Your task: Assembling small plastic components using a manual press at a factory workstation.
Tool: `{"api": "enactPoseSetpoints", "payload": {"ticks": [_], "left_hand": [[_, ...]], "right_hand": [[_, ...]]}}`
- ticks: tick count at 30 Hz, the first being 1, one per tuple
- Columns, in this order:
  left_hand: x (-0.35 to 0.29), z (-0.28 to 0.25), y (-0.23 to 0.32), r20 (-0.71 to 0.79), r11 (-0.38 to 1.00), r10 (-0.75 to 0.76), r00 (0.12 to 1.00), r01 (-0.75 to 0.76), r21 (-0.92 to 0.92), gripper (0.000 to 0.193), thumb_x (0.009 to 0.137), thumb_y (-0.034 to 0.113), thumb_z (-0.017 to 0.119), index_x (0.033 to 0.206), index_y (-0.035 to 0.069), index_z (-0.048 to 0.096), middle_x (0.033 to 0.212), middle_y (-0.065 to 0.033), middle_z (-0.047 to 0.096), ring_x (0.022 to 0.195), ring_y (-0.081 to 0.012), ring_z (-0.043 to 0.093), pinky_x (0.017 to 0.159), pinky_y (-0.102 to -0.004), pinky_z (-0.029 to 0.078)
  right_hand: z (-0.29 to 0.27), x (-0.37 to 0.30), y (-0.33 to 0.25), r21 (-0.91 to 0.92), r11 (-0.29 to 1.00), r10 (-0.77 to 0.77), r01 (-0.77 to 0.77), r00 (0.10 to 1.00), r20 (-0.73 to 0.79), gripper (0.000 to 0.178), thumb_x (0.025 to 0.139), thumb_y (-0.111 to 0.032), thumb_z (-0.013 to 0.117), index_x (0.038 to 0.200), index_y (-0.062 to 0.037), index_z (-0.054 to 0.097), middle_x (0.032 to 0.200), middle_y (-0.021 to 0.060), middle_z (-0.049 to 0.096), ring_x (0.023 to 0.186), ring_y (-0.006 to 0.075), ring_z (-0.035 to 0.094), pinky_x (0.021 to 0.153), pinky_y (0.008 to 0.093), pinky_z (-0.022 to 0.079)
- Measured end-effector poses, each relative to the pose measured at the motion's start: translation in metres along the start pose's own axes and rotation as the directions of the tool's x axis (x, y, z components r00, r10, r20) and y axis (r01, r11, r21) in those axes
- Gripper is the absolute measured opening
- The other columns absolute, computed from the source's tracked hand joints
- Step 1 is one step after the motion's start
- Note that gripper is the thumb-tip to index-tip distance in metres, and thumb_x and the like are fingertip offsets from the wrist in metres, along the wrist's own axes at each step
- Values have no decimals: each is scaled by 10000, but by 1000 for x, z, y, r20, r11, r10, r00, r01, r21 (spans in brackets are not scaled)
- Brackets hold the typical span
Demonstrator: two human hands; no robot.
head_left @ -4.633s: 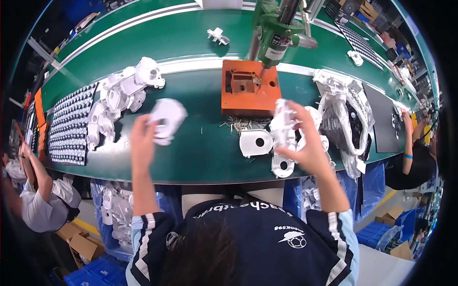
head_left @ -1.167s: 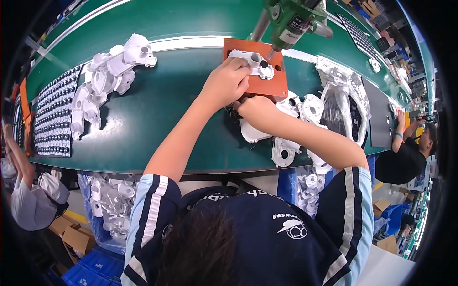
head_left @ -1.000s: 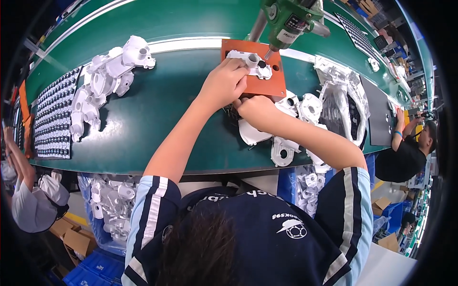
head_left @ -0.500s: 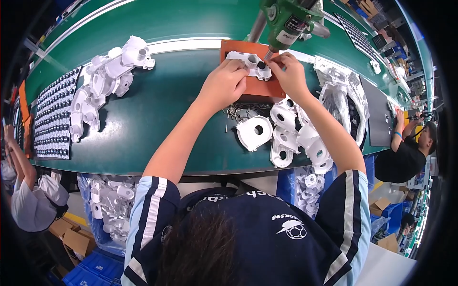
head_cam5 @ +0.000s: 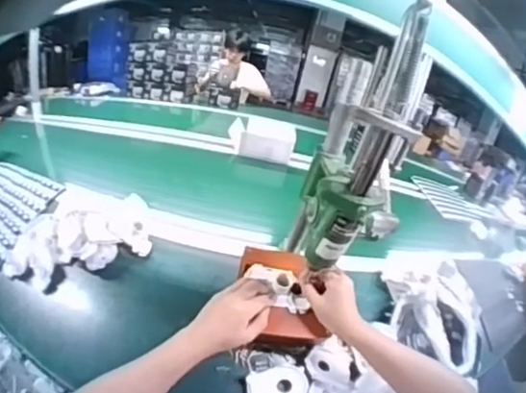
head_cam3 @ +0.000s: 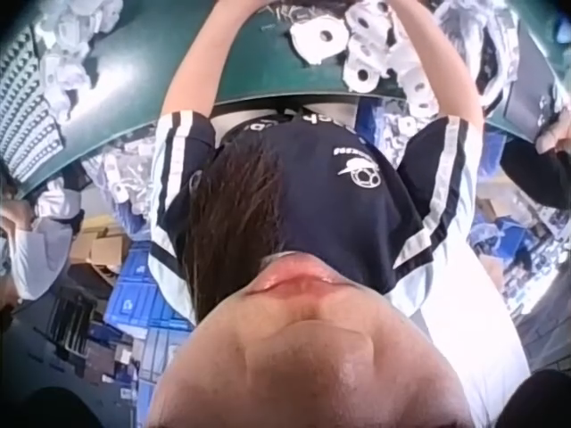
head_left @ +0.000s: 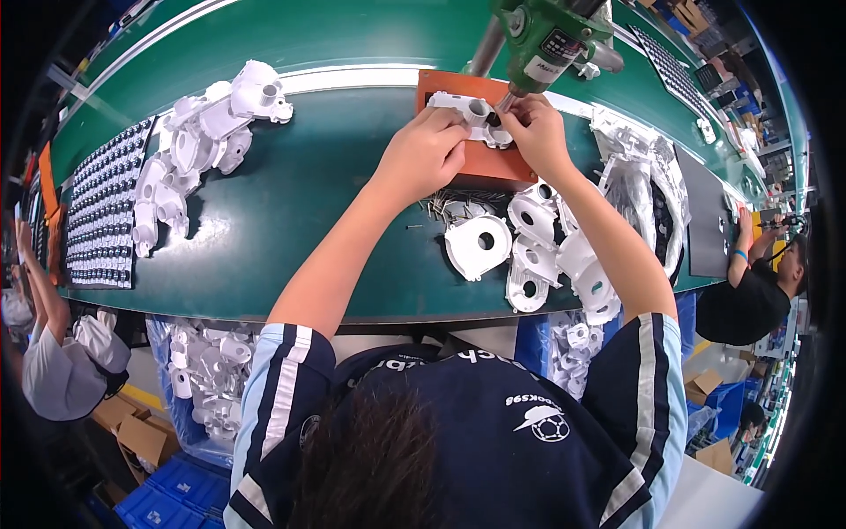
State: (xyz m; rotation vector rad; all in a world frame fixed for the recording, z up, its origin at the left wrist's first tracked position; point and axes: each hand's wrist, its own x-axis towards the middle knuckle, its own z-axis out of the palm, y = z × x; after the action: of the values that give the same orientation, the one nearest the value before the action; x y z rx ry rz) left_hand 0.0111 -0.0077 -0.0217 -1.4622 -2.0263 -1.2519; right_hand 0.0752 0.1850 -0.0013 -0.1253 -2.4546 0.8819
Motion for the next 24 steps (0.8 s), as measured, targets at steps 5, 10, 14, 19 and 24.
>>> {"api": "enactPoseSetpoints", "payload": {"ticks": [5,10,14,19,24], "left_hand": [[0,1,-1,13,1000,6,1000,-6,14,126,721,51,585,835,19,629,909,-57,580,902,-233,567,752,-354,496],[-1,1,2,22,1000,-13,1000,12,14,129,728,55,584,843,22,630,919,-59,573,912,-235,562,757,-357,495],[-1,-1,1,37,999,-25,999,24,31,123,739,62,581,844,23,631,931,-62,569,922,-243,558,759,-362,494],[0,3,1,18,1000,1,1000,-2,23,118,739,63,584,841,23,630,929,-68,576,915,-249,561,763,-364,492],[-3,0,-1,14,1000,-19,1000,19,9,113,740,59,586,839,23,627,920,-76,582,906,-251,566,768,-362,490]], "right_hand": [[0,-3,2,-20,998,-61,60,998,-23,173,757,-134,674,787,32,634,859,111,590,799,248,559,648,321,450],[-14,-15,-5,-369,812,-452,452,887,90,138,739,-132,675,843,-44,647,910,85,580,836,264,551,696,360,453],[-12,-14,-25,-553,675,-510,489,851,130,180,749,-158,653,914,-86,637,925,73,565,854,259,543,715,374,437],[-13,-20,-22,-610,648,-440,456,878,188,229,758,-187,643,958,-77,620,934,67,558,885,262,530,740,380,429],[-20,-27,-32,-494,770,-306,404,913,269,312,826,-255,587,1045,-35,604,1071,128,571,1059,316,496,893,397,393]]}}
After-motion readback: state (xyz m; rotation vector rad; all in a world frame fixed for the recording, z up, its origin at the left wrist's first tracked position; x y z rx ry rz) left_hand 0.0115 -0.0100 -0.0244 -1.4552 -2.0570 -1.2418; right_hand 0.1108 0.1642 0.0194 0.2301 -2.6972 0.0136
